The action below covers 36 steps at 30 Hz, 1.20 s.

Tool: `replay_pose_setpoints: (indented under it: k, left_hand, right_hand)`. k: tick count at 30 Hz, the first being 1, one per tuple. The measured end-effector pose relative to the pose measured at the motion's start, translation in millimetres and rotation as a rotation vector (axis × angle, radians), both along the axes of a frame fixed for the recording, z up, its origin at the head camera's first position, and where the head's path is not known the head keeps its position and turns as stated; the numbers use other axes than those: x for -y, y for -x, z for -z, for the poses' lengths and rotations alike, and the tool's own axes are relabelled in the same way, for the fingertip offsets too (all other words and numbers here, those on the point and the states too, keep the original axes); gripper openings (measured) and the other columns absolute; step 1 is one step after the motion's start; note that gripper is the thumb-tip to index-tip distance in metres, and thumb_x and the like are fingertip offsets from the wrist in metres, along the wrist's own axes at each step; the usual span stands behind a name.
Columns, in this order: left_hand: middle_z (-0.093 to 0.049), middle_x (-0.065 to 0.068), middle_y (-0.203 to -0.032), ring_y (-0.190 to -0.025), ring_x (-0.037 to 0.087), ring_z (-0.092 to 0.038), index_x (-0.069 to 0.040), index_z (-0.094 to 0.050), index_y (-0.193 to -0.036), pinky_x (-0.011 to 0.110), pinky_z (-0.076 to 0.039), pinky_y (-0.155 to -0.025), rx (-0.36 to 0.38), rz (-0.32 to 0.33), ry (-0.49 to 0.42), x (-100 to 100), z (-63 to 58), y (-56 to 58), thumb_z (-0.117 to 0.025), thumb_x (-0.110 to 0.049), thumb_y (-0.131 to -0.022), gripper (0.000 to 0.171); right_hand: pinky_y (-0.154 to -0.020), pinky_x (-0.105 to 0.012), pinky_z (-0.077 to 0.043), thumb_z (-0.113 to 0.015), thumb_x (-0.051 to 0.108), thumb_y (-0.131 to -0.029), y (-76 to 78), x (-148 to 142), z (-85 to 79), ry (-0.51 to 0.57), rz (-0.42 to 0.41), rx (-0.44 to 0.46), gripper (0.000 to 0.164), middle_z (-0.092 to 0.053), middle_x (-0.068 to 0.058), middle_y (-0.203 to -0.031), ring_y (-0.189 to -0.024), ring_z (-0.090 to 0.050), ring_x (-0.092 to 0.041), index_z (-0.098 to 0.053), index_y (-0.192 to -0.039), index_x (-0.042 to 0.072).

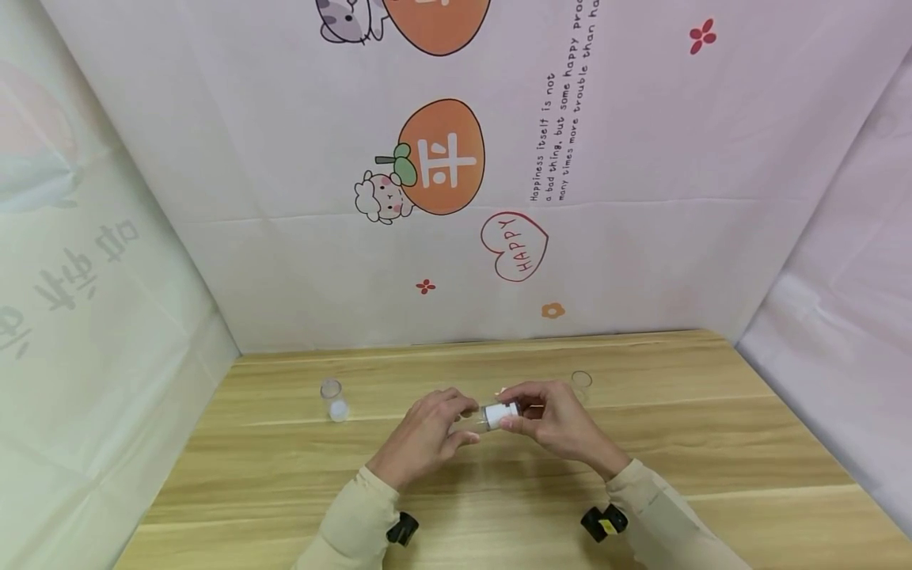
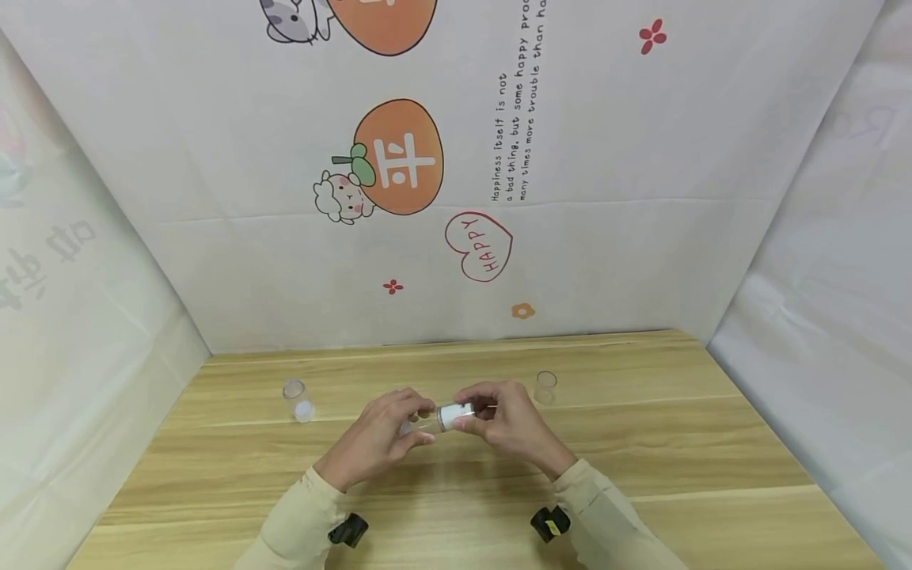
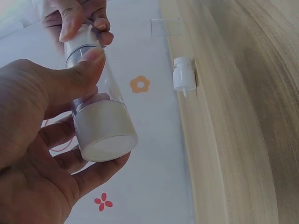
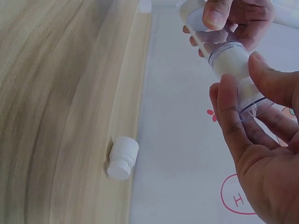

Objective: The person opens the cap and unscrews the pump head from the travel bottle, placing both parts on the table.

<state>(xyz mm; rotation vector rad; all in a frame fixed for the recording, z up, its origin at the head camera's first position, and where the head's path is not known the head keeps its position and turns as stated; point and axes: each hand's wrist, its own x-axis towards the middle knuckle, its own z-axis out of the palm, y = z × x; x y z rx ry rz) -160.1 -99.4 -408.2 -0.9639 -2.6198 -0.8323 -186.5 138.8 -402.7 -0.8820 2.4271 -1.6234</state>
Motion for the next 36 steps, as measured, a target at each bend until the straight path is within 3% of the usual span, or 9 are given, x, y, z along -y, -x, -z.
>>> replay_pose_setpoints:
  k: [3, 11, 24, 29, 36]
  left_hand:
    - [-0.069, 0.006, -0.099, -0.084, 0.021, -0.064, -0.002, -0.071, -0.112, 0.027, -0.052, -0.072, 0.025, 0.011, 0.01, 0.7, -1.2, -0.4, -0.082, -0.019, -0.086, 0.034]
    - [-0.069, 0.004, -0.097, -0.083, 0.01, -0.06, -0.003, -0.072, -0.114, 0.024, -0.052, -0.073, 0.156, 0.036, 0.009, 3.5, -3.2, 0.5, -0.079, -0.02, -0.089, 0.031]
    - [-0.069, 0.004, -0.102, -0.087, 0.01, -0.063, -0.002, -0.07, -0.118, 0.027, -0.056, -0.077, 0.217, 0.059, -0.109, 6.4, 1.8, 4.8, -0.076, -0.014, -0.092, 0.029]
    - [-0.069, 0.004, -0.106, -0.091, 0.01, -0.063, -0.004, -0.07, -0.121, 0.037, -0.057, -0.082, 0.249, 0.041, -0.124, 7.8, 1.0, 4.1, -0.077, -0.017, -0.092, 0.032]
    - [-0.07, 0.009, -0.106, -0.091, 0.019, -0.066, -0.002, -0.07, -0.118, 0.038, -0.057, -0.08, 0.196, 0.034, -0.097, 8.7, 3.7, 4.7, -0.079, -0.015, -0.09, 0.032]
  right_hand:
    - [-0.069, -0.028, -0.059, -0.08, 0.004, -0.086, -0.8, 0.0, -1.3, -0.024, 0.005, -0.016, 0.023, -0.073, -0.011, -0.098, -0.078, -0.065, -0.02, -0.074, -0.108, -0.001]
    - [-0.075, -0.028, -0.059, -0.081, 0.003, -0.085, -1.7, -0.3, -4.6, -0.061, -0.036, -0.105, 0.025, -0.074, -0.014, -0.105, -0.085, -0.071, -0.019, -0.074, -0.108, 0.0]
    - [-0.083, -0.033, -0.059, -0.08, 0.001, -0.085, -4.0, 0.5, 0.8, -0.001, -0.008, -0.205, 0.029, -0.072, -0.007, -0.107, -0.092, -0.07, -0.022, -0.071, -0.112, 0.001]
    - [-0.083, -0.036, -0.059, -0.08, 0.001, -0.085, -2.1, 0.1, 4.5, 0.043, -0.019, -0.169, 0.029, -0.071, -0.007, -0.108, -0.092, -0.07, -0.023, -0.07, -0.113, 0.0]
    - [-0.078, -0.033, -0.059, -0.079, 0.008, -0.088, 4.9, -3.2, 5.0, -0.01, -0.023, -0.087, 0.026, -0.072, -0.007, -0.108, -0.087, -0.068, -0.019, -0.071, -0.113, 0.002]
